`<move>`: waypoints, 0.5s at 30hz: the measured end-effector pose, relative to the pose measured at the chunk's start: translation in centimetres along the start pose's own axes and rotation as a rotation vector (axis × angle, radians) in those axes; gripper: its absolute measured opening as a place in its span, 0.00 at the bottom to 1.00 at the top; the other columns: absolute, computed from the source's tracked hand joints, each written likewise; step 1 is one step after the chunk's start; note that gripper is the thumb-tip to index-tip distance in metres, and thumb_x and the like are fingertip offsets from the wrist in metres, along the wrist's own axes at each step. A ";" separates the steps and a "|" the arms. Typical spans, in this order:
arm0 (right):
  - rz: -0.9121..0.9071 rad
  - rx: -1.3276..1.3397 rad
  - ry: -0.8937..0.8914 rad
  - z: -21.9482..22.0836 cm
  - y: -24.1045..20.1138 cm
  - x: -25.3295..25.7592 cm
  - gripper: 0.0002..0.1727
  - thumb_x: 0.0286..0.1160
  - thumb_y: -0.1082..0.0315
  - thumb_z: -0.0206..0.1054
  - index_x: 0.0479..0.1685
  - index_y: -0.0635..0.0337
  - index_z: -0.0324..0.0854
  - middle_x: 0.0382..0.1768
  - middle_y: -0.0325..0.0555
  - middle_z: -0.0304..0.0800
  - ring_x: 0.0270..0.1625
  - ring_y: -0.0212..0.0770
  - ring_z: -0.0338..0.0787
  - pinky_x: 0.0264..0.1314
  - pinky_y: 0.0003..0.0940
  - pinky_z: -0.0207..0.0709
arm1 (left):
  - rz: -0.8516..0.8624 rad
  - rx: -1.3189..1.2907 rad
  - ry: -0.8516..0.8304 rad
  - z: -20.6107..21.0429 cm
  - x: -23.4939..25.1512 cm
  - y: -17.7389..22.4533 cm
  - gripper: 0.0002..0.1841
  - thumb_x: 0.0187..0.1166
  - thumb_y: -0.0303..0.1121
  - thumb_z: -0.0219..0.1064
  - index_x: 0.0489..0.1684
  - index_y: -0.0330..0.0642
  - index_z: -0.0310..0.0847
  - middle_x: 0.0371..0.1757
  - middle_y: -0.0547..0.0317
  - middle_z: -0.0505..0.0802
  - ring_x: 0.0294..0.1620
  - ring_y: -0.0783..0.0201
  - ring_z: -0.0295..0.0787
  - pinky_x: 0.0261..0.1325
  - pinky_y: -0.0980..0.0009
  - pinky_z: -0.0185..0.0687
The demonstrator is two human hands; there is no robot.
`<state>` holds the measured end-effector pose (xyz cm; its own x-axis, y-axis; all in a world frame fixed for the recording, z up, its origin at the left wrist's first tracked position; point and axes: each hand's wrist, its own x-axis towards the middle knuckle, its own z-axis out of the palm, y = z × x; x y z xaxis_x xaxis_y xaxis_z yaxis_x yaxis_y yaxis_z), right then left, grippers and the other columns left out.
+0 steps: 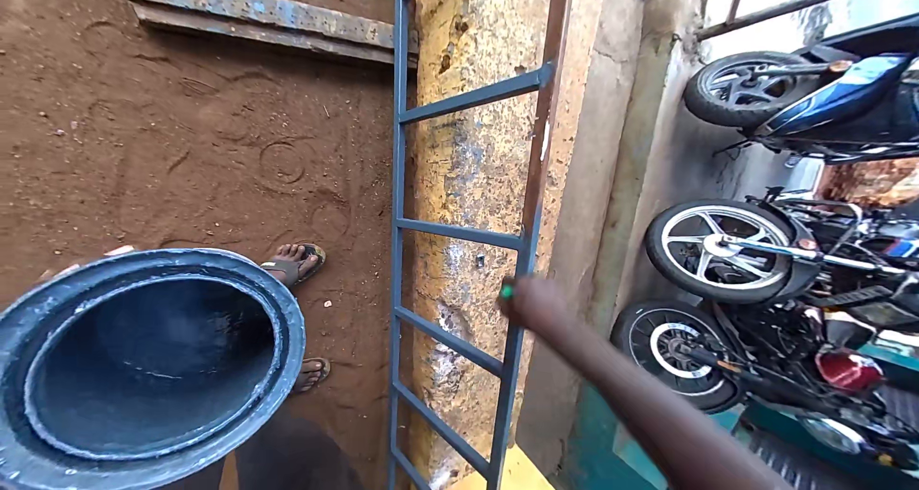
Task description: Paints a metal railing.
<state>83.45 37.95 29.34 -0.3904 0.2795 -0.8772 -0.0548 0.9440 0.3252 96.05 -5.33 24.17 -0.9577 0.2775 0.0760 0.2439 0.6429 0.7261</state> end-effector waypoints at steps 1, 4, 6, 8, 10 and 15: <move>-0.001 0.030 0.171 -3.0 0.7 1.6 0.15 0.81 0.58 0.67 0.49 0.62 0.89 0.43 0.67 0.92 0.50 0.71 0.92 0.48 0.72 0.80 | 0.001 -0.002 -0.020 -0.1 0.4 0.2 0.17 0.75 0.42 0.75 0.50 0.36 0.91 0.52 0.47 0.96 0.58 0.69 0.93 0.66 0.74 0.80; -0.055 0.023 0.555 -8.6 1.2 4.4 0.13 0.77 0.61 0.68 0.41 0.64 0.87 0.39 0.66 0.91 0.46 0.70 0.92 0.42 0.70 0.79 | -0.114 -0.052 -0.098 0.0 1.3 0.8 0.21 0.75 0.43 0.74 0.53 0.32 0.88 0.53 0.45 0.95 0.57 0.67 0.92 0.67 0.73 0.79; -0.159 -0.073 0.595 -7.5 0.7 3.8 0.12 0.75 0.67 0.68 0.47 0.69 0.85 0.43 0.69 0.88 0.45 0.72 0.91 0.39 0.69 0.81 | -0.062 -0.029 -0.045 0.4 0.3 -0.1 0.19 0.76 0.45 0.74 0.52 0.36 0.90 0.52 0.46 0.96 0.57 0.66 0.93 0.66 0.70 0.81; -0.139 -0.187 0.310 -4.1 -1.0 1.7 0.13 0.77 0.70 0.68 0.54 0.70 0.84 0.50 0.71 0.87 0.51 0.72 0.90 0.46 0.68 0.83 | -0.148 -0.109 -0.072 -0.5 0.2 0.2 0.24 0.75 0.47 0.74 0.58 0.36 0.86 0.55 0.48 0.96 0.59 0.70 0.92 0.68 0.71 0.80; -0.086 -0.277 0.046 -1.4 -2.1 0.2 0.14 0.80 0.68 0.65 0.56 0.69 0.83 0.53 0.68 0.87 0.55 0.69 0.90 0.51 0.64 0.84 | -0.171 -0.199 0.020 -0.4 -0.1 -0.3 0.29 0.73 0.51 0.75 0.60 0.33 0.84 0.54 0.50 0.96 0.60 0.74 0.90 0.70 0.75 0.78; -0.081 -0.189 0.194 -2.2 -1.2 -0.2 0.14 0.78 0.68 0.68 0.56 0.68 0.84 0.53 0.69 0.86 0.57 0.70 0.89 0.52 0.64 0.82 | -0.179 -0.167 0.050 -0.3 -1.1 -1.0 0.29 0.72 0.54 0.75 0.56 0.35 0.86 0.52 0.51 0.96 0.60 0.76 0.90 0.67 0.77 0.79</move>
<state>81.61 36.42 29.90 -0.5458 0.1488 -0.8246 -0.2562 0.9074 0.3333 96.83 -6.43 23.57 -0.9908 0.1312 -0.0331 0.0450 0.5501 0.8339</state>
